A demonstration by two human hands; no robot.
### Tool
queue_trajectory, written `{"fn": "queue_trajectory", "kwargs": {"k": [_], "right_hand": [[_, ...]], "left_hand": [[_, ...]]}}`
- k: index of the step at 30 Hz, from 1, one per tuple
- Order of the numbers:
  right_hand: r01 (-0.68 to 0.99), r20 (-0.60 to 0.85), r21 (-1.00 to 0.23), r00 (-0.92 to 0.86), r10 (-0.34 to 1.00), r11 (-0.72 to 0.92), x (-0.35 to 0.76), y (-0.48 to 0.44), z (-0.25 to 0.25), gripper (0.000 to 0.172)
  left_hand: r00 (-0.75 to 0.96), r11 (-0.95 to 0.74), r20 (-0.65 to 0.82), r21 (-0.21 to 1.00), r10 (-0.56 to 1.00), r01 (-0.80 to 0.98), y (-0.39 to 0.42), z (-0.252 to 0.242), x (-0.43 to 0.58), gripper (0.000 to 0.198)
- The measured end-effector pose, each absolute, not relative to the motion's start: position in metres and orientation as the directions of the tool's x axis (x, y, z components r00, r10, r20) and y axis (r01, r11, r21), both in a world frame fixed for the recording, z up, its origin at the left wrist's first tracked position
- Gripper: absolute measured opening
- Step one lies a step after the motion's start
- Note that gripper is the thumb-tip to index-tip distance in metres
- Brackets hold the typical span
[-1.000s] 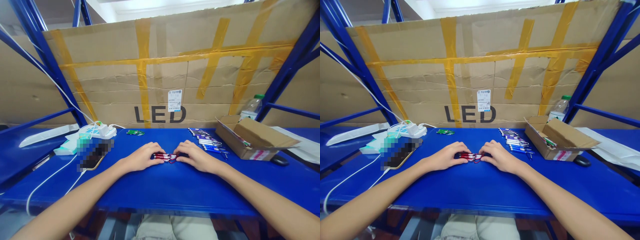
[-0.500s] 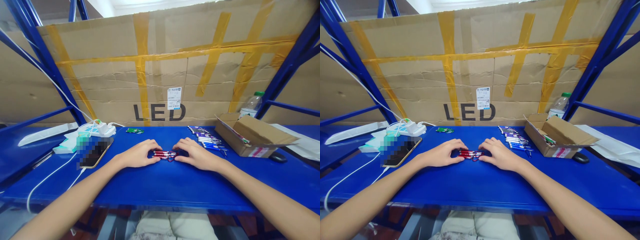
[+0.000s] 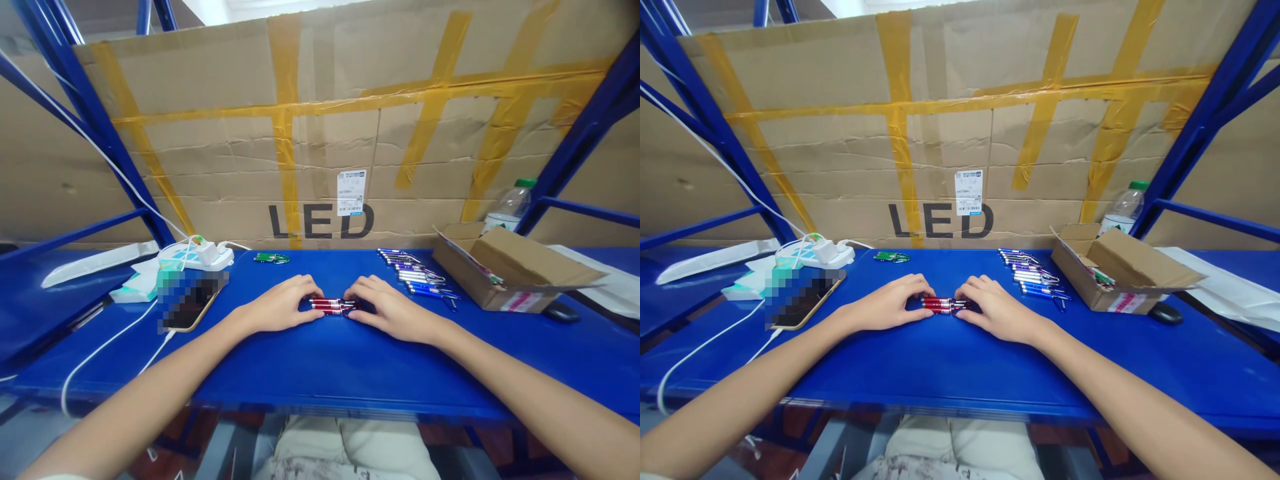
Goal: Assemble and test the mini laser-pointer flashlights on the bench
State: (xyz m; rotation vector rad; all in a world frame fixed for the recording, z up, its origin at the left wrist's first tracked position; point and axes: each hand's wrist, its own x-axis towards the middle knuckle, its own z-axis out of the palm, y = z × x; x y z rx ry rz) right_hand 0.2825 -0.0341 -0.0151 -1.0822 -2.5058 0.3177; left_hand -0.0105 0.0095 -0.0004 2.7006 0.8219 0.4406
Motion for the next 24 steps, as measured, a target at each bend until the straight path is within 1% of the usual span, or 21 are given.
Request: {"fn": "queue_trajectory", "kwargs": {"k": [6,11,15,24], "right_hand": [[0.616,0.251,-0.367,-0.656,0.712,0.697,0.2768,-0.0361,-0.0179,0.041],[0.629,0.225,-0.369,-0.655,0.722,0.685,0.2744,-0.0363,-0.0175,0.036],[0.649,0.23,-0.349,-0.64,0.733,0.676,0.2753,-0.0362,-0.0154,0.033],[0.654,0.251,-0.349,-0.625,0.739,0.671,0.2782,-0.0353,-0.0143,0.034]], "left_hand": [[0.792,-0.8,0.21,0.353,0.573,0.485,0.0068,-0.0036,-0.0066,0.032],[0.808,-0.803,0.193,0.373,0.557,0.465,0.0029,-0.0032,-0.0024,0.033],[0.81,-0.807,0.184,0.348,0.557,0.476,0.0046,-0.0024,-0.0053,0.034],[0.795,-0.797,0.166,0.306,0.583,0.521,0.0095,-0.0006,-0.0109,0.032]]}}
